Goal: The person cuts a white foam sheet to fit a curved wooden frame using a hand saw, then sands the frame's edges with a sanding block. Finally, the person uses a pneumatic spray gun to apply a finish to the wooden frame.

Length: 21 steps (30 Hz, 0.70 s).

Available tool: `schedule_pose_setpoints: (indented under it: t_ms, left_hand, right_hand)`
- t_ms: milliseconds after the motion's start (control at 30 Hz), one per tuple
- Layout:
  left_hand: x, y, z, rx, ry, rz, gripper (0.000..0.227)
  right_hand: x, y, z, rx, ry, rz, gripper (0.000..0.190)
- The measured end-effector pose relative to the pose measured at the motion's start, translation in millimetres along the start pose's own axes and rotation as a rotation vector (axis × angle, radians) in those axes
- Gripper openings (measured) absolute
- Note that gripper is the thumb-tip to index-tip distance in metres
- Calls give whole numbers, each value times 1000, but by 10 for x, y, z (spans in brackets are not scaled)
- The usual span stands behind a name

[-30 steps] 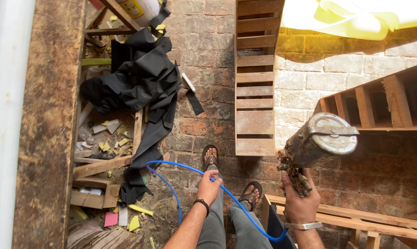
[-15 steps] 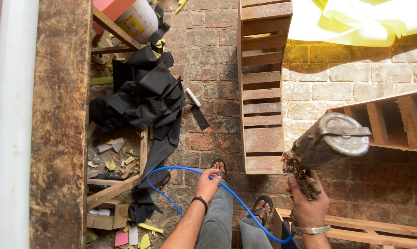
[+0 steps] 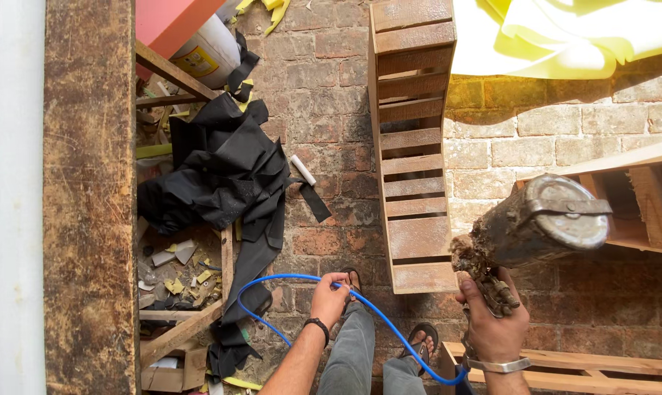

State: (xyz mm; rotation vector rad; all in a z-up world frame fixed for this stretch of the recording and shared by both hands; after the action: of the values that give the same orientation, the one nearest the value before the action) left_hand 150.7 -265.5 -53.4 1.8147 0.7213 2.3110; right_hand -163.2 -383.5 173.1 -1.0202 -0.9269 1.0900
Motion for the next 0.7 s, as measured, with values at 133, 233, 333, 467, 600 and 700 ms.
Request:
schedule_pose_setpoints:
  t_ms: [133, 233, 333, 467, 600, 700]
  left_hand:
    - [-31, 68, 39, -48, 29, 2, 26]
    - [-139, 90, 59, -64, 50, 5, 26]
    - [-222, 68, 80, 12, 13, -28, 28]
    - [-314, 51, 119, 65, -19, -12, 30]
    - [-332, 29, 149, 79, -29, 52, 31]
    - [-282, 70, 163, 121, -50, 31, 35]
  right_hand:
    - [-56, -12, -55, -77, 41, -28, 49]
    - [-163, -138, -117, -38, 18, 77, 43]
    - [-209, -278, -166, 31, -8, 156, 38]
    - [-255, -370, -222, 79, 28, 137, 40]
    - [-277, -361, -319, 3, 5, 74, 43]
    - [-277, -374, -357, 38, -6, 110, 40]
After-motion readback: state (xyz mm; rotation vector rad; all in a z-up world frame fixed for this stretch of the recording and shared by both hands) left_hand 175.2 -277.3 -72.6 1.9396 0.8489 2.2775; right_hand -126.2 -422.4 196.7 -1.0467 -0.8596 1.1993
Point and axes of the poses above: each hand's wrist, its own x-axis away from the middle knuckle, its own z-axis out of the back of the hand, y = z × x, the point moved 7 cm from there along -x, towards the middle knuckle, and after that the axes turned 15 degrees about z, right-handed, at the moved point
